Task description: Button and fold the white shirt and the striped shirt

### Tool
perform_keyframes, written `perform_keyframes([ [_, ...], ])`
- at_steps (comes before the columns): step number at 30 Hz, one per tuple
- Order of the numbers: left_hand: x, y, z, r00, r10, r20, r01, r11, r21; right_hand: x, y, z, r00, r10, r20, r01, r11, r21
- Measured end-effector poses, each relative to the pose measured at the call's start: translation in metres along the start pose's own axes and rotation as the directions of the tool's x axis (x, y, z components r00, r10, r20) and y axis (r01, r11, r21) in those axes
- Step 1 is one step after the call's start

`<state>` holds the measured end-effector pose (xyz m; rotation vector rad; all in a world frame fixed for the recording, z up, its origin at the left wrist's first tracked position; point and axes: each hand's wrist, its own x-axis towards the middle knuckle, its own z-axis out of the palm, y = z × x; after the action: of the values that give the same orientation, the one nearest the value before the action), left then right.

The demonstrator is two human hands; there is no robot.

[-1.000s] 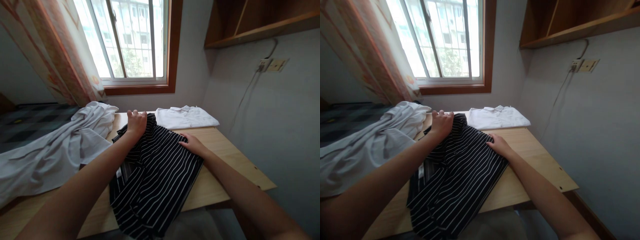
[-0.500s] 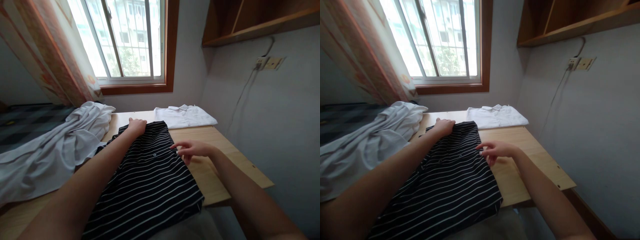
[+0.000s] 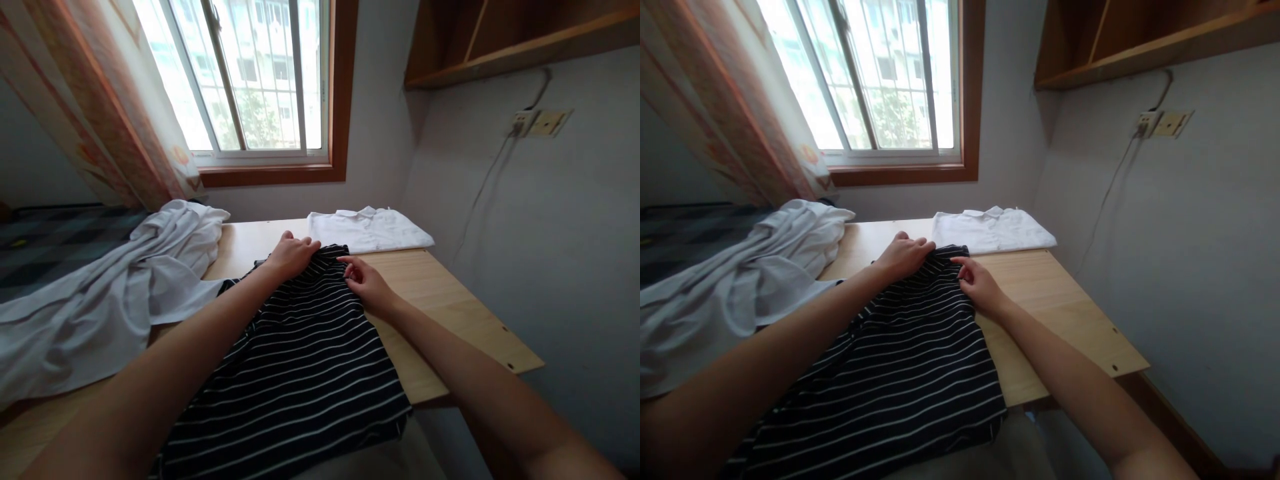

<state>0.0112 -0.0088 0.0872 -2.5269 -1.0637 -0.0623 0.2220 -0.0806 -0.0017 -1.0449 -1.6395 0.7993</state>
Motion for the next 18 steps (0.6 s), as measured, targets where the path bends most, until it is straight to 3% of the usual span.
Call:
perform_keyframes([
  [2,0.003,-0.004,0.004,1.0,-0.009,0.008,0.009,1.0,0.013,-0.003,-0.007,-0.007,0.997,-0.055,0.048,0.054,0.998,0.022],
  [5,0.007,-0.008,0.012,1.0,-0.019,0.024,0.019,1.0,0.001,-0.011,-0.025,-0.03,0.968,-0.066,0.244,0.05,0.996,0.069],
  [8,0.009,-0.003,0.021,0.998,0.031,0.047,-0.029,0.998,-0.047,-0.018,-0.041,-0.053,0.853,0.025,0.521,-0.062,0.997,0.053],
  [10,0.007,0.006,0.023,0.997,0.066,0.049,-0.063,0.996,-0.068,-0.02,-0.044,-0.063,0.779,0.128,0.614,-0.15,0.989,-0.015],
  [11,0.004,0.01,0.023,0.996,0.074,0.044,-0.07,0.995,-0.076,-0.019,-0.042,-0.065,0.787,0.177,0.592,-0.175,0.983,-0.061],
  [12,0.001,0.014,0.021,0.997,0.074,0.032,-0.071,0.994,-0.084,-0.016,-0.037,-0.066,0.83,0.213,0.516,-0.179,0.977,-0.114],
  [14,-0.009,0.02,0.013,0.998,0.058,-0.006,-0.058,0.992,-0.111,-0.01,-0.022,-0.064,0.948,0.203,0.243,-0.137,0.955,-0.265],
  [15,-0.015,0.022,0.007,0.999,0.042,-0.026,-0.045,0.991,-0.127,-0.007,-0.013,-0.063,0.983,0.151,0.1,-0.106,0.926,-0.362],
  [16,-0.024,0.023,-0.001,0.999,0.023,-0.04,-0.029,0.989,-0.145,-0.004,-0.003,-0.06,0.996,0.087,-0.009,-0.081,0.885,-0.459],
  [18,-0.048,0.026,-0.02,0.999,-0.016,-0.045,0.007,0.982,-0.19,0.0,0.013,-0.055,0.995,0.008,-0.103,-0.069,0.794,-0.605],
])
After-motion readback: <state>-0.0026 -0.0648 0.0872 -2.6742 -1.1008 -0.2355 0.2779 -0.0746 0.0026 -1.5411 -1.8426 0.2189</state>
